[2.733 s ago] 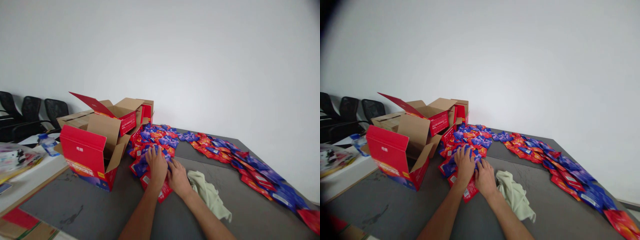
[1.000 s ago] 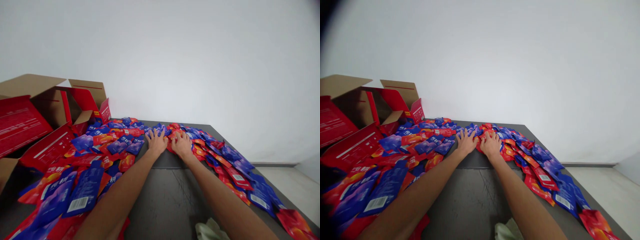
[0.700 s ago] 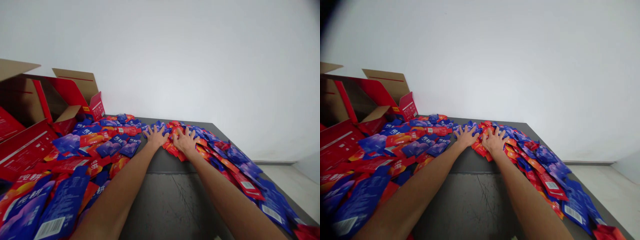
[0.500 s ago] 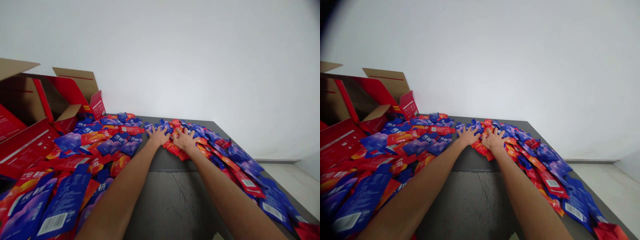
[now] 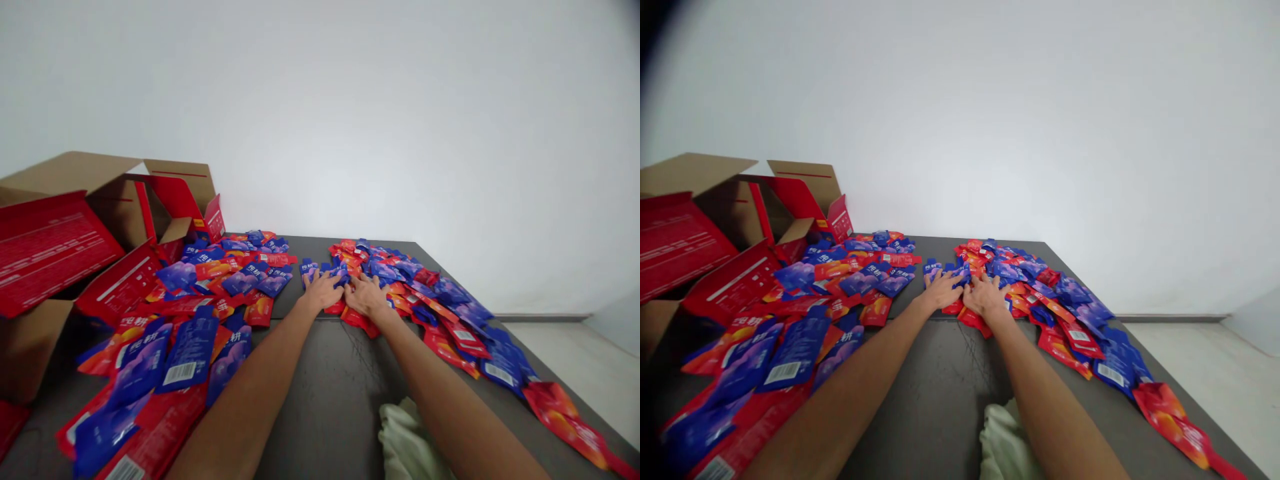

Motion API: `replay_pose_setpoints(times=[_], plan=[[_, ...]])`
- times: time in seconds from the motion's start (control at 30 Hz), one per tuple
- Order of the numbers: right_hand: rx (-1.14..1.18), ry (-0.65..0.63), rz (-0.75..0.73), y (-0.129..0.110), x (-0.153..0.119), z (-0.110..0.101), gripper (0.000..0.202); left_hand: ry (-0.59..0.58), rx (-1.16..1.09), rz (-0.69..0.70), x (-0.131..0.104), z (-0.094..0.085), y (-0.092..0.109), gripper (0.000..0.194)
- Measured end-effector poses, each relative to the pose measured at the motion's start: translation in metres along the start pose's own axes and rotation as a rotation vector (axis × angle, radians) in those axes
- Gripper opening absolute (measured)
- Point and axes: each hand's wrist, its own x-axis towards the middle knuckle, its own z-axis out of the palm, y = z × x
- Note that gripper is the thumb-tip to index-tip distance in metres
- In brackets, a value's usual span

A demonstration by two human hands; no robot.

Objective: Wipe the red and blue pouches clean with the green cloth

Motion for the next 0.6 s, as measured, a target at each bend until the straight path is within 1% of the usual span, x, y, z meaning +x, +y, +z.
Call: replay_pose_setpoints(times=[0.13,0.47,0.6], plan=[[0.002,-0.008,-0.024,0.0,-0.033,-0.007,0.05,0.001,0.01,-0.005,-0.035,0.003,0.011,0.057],[0.016,-0.028,-0.099,0.002,-0.128,-0.026,0.049,0.016,0.032,0.011,-0.14,0.006,0.04,0.059],[0.022,-0.016,-0.127,-0.002,-0.163,-0.032,0.048,0.018,0.027,0.018,-0.177,0.006,0.049,0.06]])
